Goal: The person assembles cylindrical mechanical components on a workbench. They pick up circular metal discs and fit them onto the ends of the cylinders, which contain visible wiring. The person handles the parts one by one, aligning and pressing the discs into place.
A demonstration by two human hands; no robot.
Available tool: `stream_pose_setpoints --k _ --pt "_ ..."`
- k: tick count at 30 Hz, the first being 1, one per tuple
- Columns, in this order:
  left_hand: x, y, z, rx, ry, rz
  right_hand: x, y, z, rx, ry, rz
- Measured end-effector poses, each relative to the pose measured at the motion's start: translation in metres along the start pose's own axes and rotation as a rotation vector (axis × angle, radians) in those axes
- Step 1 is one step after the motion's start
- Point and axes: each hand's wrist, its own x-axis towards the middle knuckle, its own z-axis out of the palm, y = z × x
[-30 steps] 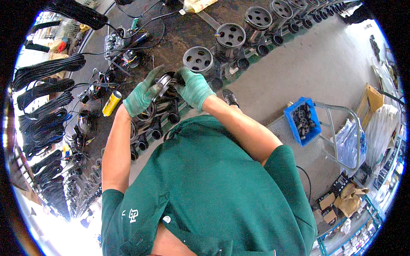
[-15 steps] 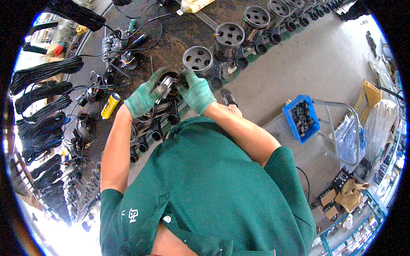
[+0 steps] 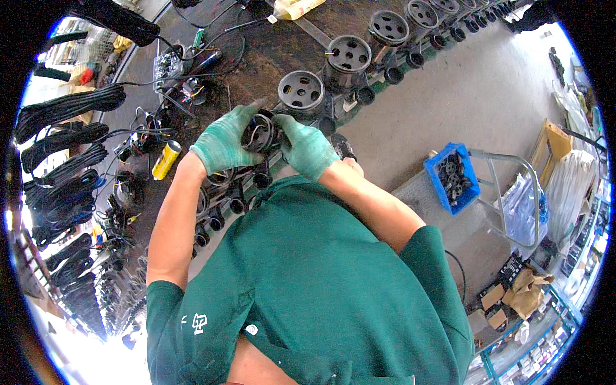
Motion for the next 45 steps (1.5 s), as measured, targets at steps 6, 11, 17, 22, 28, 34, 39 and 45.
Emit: stream_pose_setpoints --k 6,11,17,22,28,34,39,45 --pt "0.009 0.0 0.002 0.233 -0.063 0.087 -0.013 0.025 -0.021 -0.02 0.046 0.13" --pt "0.008 -0.01 0.006 0.367 -0.058 0.187 -0.025 0.036 -0.032 -0.081 0.021 0.145" --pt "0.011 -0.009 0.007 0.429 -0.082 0.191 -0.032 0.052 -0.027 -0.121 0.0 0.124" --pt "0.021 0.026 -0.006 0.306 -0.231 -0.145 -0.025 0.045 -0.035 -0.126 -0.021 0.086" --pt "0.026 0.011 0.017 0.432 -0.198 -0.089 -0.019 0.043 -0.049 -0.12 -0.031 0.139" --pt "0.027 0.014 0.016 0.374 -0.205 -0.118 -0.013 0.041 -0.064 -0.111 -0.087 0.141" --pt "0.023 0.013 0.018 0.311 -0.095 -0.119 -0.004 0.041 -0.086 -0.12 -0.099 0.14" --pt "0.07 0.047 0.017 0.033 0.23 -0.118 -0.002 0.062 -0.105 -0.143 -0.071 0.152"
